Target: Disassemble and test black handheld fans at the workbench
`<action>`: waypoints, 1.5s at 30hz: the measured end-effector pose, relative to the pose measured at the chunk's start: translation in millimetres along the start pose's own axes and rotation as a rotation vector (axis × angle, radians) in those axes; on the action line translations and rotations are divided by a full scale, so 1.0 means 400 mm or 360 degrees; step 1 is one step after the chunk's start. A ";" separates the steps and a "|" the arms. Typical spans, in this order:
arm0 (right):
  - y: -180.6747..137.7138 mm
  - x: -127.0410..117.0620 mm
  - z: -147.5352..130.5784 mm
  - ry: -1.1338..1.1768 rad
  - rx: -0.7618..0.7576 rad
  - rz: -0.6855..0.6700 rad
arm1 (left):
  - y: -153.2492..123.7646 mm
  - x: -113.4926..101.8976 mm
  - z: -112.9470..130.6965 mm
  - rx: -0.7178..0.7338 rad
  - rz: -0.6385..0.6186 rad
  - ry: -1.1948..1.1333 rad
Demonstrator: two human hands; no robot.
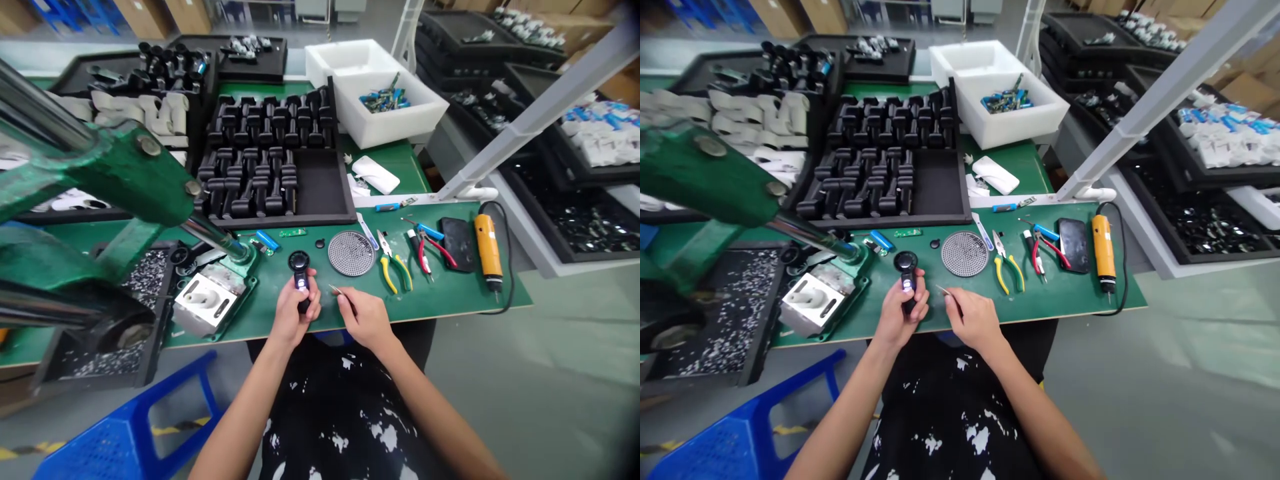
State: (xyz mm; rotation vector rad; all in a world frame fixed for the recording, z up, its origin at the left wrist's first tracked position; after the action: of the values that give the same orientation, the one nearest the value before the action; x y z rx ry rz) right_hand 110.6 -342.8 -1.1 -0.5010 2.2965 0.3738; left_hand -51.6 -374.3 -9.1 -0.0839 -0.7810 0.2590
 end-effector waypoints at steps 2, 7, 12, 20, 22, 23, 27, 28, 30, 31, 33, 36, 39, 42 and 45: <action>-0.001 0.002 0.002 -0.0006 0.0018 -0.0010 | 0.003 -0.001 -0.001 -0.0013 -0.0005 -0.0007; -0.001 0.004 -0.002 -0.0031 0.0013 0.0033 | 0.005 -0.005 -0.006 -0.0051 -0.0006 -0.0035; 0.004 -0.009 0.004 0.0216 0.0213 0.0036 | 0.002 -0.001 -0.007 -0.0083 -0.0072 -0.0041; 0.035 -0.009 -0.070 0.0752 0.0195 0.0156 | 0.002 -0.004 -0.020 -0.0073 -0.0118 0.0029; 0.042 -0.001 -0.089 0.0757 0.0162 0.0224 | 0.001 -0.004 -0.024 -0.0033 -0.0112 0.0056; 0.044 0.003 -0.094 0.0770 0.0154 0.0260 | 0.000 -0.003 -0.026 -0.0018 -0.0103 0.0060; 0.044 0.005 -0.103 0.0809 0.0105 0.0317 | -0.005 -0.003 -0.032 0.0035 -0.0061 0.0114; 0.043 0.000 -0.104 0.0769 0.0081 0.0319 | -0.007 -0.004 -0.034 0.0049 -0.0059 0.0156; 0.043 -0.014 -0.107 0.0632 0.0025 0.0343 | -0.010 -0.007 -0.039 0.0102 -0.0079 0.0247; 0.043 -0.023 -0.109 0.0559 -0.0003 0.0358 | -0.011 -0.008 -0.042 0.0131 -0.0090 0.0297; 0.043 -0.037 -0.109 0.0456 -0.0038 0.0377 | -0.015 -0.011 -0.047 0.0177 -0.0108 0.0390; 0.044 -0.048 -0.105 0.0395 -0.0024 0.0361 | -0.019 -0.012 -0.054 0.0174 -0.0092 0.0462; 0.045 -0.052 -0.099 0.0368 0.0018 0.0325 | -0.021 -0.009 -0.054 0.0165 -0.0031 0.0442; 0.048 -0.054 -0.097 0.0350 0.0050 0.0284 | -0.020 -0.005 -0.051 0.0181 -0.0008 0.0452; 0.051 -0.053 -0.097 0.0353 0.0084 0.0261 | -0.020 -0.001 -0.050 0.0194 -0.0047 0.0519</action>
State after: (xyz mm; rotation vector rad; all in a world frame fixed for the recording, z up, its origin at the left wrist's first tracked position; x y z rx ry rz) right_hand 91.5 -335.5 43.1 -0.3427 2.5646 0.3507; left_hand -36.2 -381.7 -22.0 0.0011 -0.4410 0.2563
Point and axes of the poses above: each hand's wrist, its own y-axis towards the middle knuckle, its own x-axis out of the palm, z = x × y, the point moved 5 cm from there along y, towards the middle knuckle, and after that the axes turned 6 degrees about x, right-handed, at the moved point
